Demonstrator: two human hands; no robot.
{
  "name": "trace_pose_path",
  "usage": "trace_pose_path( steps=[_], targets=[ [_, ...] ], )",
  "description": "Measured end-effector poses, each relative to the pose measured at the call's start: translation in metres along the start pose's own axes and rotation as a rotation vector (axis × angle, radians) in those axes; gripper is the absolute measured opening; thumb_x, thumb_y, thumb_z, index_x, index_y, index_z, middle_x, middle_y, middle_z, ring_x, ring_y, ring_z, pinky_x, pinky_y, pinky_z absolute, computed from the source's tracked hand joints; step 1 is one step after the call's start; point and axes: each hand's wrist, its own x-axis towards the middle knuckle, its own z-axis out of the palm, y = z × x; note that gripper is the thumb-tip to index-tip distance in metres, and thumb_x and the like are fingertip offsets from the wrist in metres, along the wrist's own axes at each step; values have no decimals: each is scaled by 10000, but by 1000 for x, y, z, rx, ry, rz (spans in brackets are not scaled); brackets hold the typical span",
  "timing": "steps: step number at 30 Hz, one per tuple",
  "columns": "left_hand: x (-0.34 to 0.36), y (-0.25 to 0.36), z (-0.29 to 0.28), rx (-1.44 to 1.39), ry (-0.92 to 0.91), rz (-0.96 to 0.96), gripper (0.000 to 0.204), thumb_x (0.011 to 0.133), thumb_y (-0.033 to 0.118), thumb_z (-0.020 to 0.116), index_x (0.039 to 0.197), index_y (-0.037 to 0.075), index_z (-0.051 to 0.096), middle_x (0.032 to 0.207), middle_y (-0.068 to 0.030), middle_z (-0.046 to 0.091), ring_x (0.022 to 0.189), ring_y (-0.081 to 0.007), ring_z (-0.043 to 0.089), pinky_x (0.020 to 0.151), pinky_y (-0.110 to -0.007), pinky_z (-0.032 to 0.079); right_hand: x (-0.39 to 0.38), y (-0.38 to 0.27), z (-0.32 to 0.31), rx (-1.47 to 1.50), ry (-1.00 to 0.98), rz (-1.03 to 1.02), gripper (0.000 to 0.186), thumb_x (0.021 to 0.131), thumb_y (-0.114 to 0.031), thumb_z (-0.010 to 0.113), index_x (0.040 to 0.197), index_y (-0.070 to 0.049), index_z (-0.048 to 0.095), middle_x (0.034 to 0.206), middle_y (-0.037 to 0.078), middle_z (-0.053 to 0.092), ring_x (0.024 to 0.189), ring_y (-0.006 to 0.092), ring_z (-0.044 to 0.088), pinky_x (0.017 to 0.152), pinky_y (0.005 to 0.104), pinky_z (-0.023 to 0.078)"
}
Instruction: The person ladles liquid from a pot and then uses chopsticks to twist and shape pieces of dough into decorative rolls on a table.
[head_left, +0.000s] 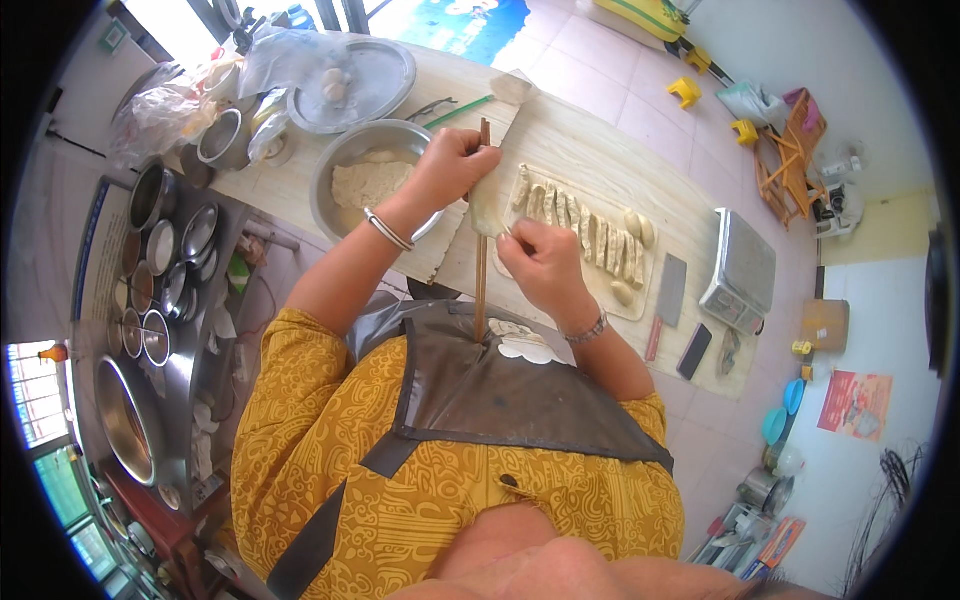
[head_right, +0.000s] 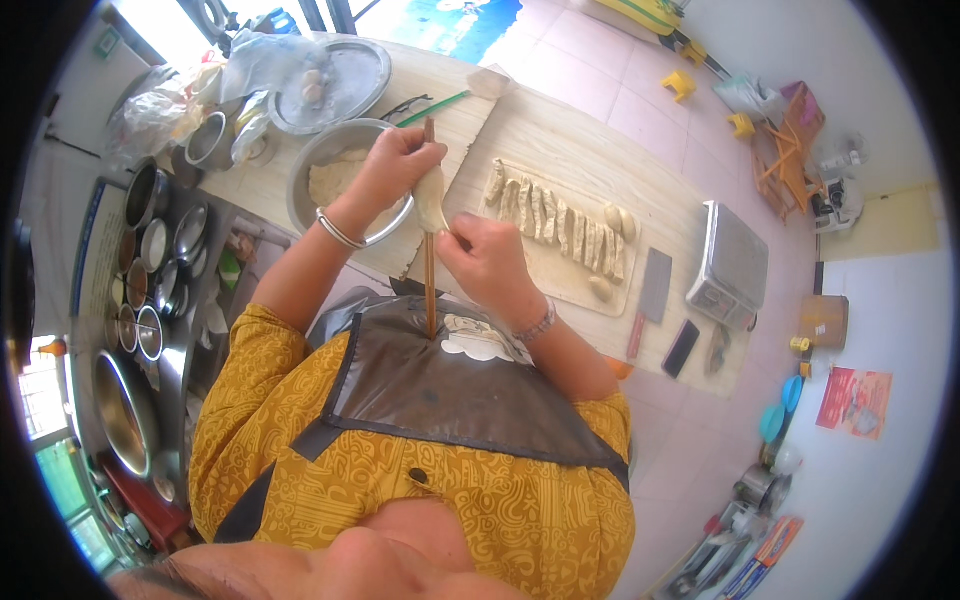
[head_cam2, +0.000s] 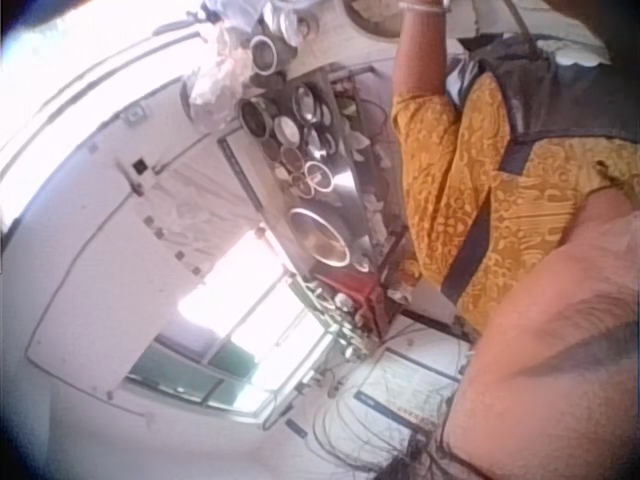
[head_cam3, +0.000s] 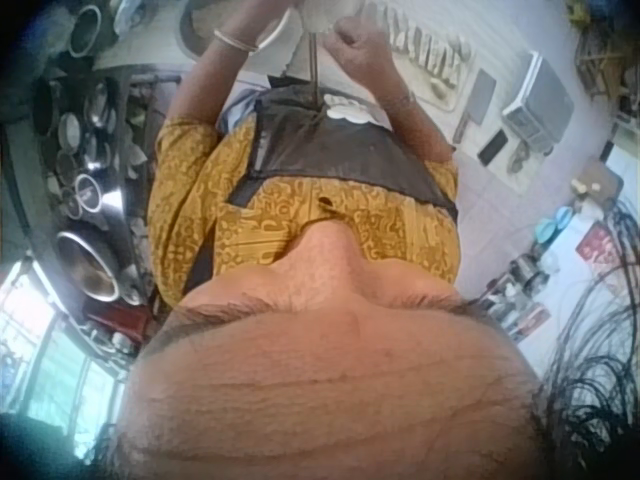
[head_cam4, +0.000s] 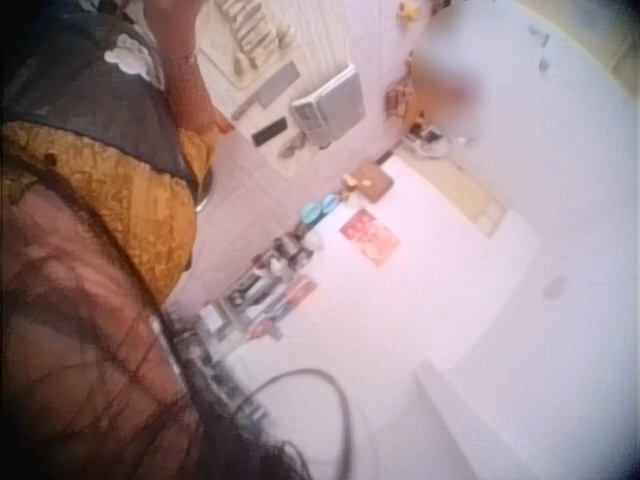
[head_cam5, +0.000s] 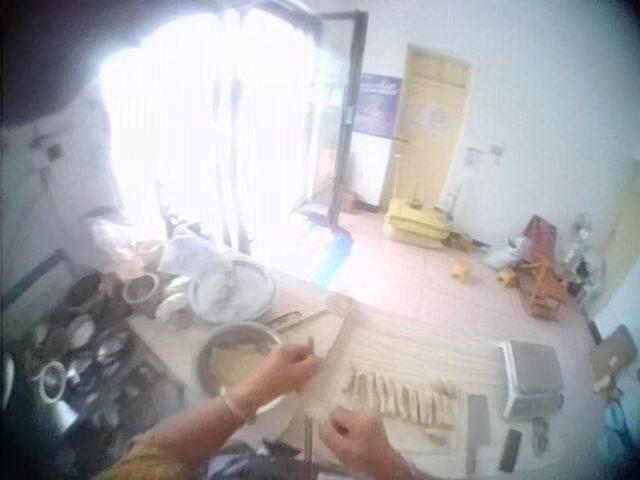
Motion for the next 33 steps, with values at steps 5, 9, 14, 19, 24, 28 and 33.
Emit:
trace_pose_path(
  steps=[5,9,14,19,24,28,33],
  targets=[
    [-10,14,-10,-522,-197,-227,187,882,177,562,867,-9,560,695,-79,579,575,-149,544,500,-273,435,-15,40,23,767,-89,379,231,862,-101,550,648,-16,535,577,-10,503,505,80,435,469,240,333],
    [-15,24,-8,-934,-283,-278,192,909,192,519,784,46,501,615,-53,496,559,-184,511,520,-331,452,-2,45,25,907,-126,318,199,877,-95,552,696,-14,554,631,14,541,558,67,459,512,211,355],
    [-1,12,-3,-1236,-434,-223,395,939,307,461,618,103,356,535,-27,357,488,-171,406,470,-327,391,12,44,29,860,-94,186,176,884,-126,561,752,-10,562,653,32,552,585,91,495,536,223,398],
    [6,6,1,-1297,-664,60,436,950,371,409,607,117,319,524,-17,319,480,-157,364,471,-292,336,11,23,23,1308,-258,456,205,907,-183,543,815,0,561,638,46,548,520,114,503,482,229,409],
    [0,19,7,-1231,-614,24,445,941,416,386,664,74,453,613,-77,457,580,-226,491,562,-346,436,3,38,8,1190,-313,560,252,917,-229,534,871,13,586,614,28,522,467,70,435,421,195,339],
    [-9,25,0,-1032,-541,-142,573,921,472,359,915,-52,591,870,-206,589,855,-335,583,799,-431,477,6,44,-8,1043,-355,516,253,917,-222,535,880,18,607,609,10,506,476,46,405,417,181,305],
    [-41,29,18,-592,-459,-148,557,944,372,302,1093,-105,549,1116,-214,571,1063,-294,545,930,-380,424,5,33,-17,931,-352,470,259,913,-216,538,816,13,611,609,5,514,475,38,415,405,180,295]
  ],
)
